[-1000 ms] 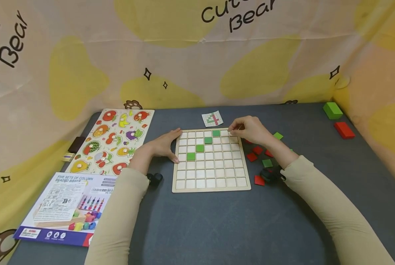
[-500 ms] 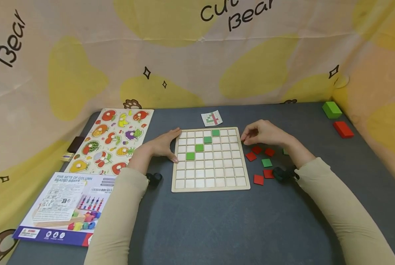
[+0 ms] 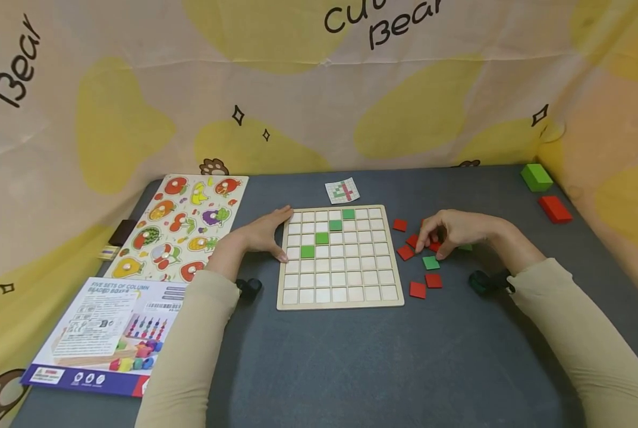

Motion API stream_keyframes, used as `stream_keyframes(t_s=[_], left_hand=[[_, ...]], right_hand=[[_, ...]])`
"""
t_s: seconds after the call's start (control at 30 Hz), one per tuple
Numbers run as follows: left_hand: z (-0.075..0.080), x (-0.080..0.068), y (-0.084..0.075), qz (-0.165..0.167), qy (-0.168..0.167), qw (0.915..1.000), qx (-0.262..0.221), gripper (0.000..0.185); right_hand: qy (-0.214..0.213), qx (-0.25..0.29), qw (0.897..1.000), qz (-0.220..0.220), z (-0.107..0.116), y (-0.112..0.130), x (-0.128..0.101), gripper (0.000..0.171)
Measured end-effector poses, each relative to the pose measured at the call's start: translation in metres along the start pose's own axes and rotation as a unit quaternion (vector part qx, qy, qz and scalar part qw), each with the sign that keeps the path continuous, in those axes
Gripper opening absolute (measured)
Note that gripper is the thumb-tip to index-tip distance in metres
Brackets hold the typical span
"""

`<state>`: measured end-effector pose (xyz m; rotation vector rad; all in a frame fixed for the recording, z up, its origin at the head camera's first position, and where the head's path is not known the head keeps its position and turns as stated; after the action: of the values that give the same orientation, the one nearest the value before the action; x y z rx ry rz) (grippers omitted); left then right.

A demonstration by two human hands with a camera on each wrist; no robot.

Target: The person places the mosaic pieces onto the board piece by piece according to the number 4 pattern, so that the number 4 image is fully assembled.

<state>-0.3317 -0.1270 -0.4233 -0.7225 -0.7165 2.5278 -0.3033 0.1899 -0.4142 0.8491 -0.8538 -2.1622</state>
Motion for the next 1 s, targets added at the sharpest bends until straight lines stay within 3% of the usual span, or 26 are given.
stream_keyframes(t_s=[0.33, 0.67, 0.8, 1.0], left_hand=[[-0.001, 0.001, 0.001, 0.000, 0.000, 1.0000, 0.001, 0.116], [-0.001, -0.002, -0.003, -0.005, 0.003, 1.0000, -0.007, 0.115], [-0.001, -0.002, -0.003, -0.007, 0.003, 0.9999, -0.011, 0.116], [-0.002, -0.001, -0.001, -0.006, 0.005, 0.9999, -0.013, 0.116]], right_hand=[[0.003, -0.046, 0.999, -0.028, -0.010, -0.005, -0.003, 0.042], [-0.028, -0.119, 0.991, -0.049, -0.006, 0.000, 0.000, 0.031], [-0.038, -0.157, 0.985, -0.062, -0.003, 0.006, 0.003, 0.031], [-0.043, -0.159, 0.983, -0.077, 0.001, 0.024, 0.014, 0.029]])
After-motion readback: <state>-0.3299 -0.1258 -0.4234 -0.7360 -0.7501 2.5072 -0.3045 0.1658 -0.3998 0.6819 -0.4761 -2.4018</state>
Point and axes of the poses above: each hand's wrist, its own x-axis towards the middle knuckle, its own z-axis out of the back of the hand, y = z × x, the point moved 10 cm from there along x, towards the middle knuckle, and after that the axes turned 4 degrees about -x, right-handed, at the moved point
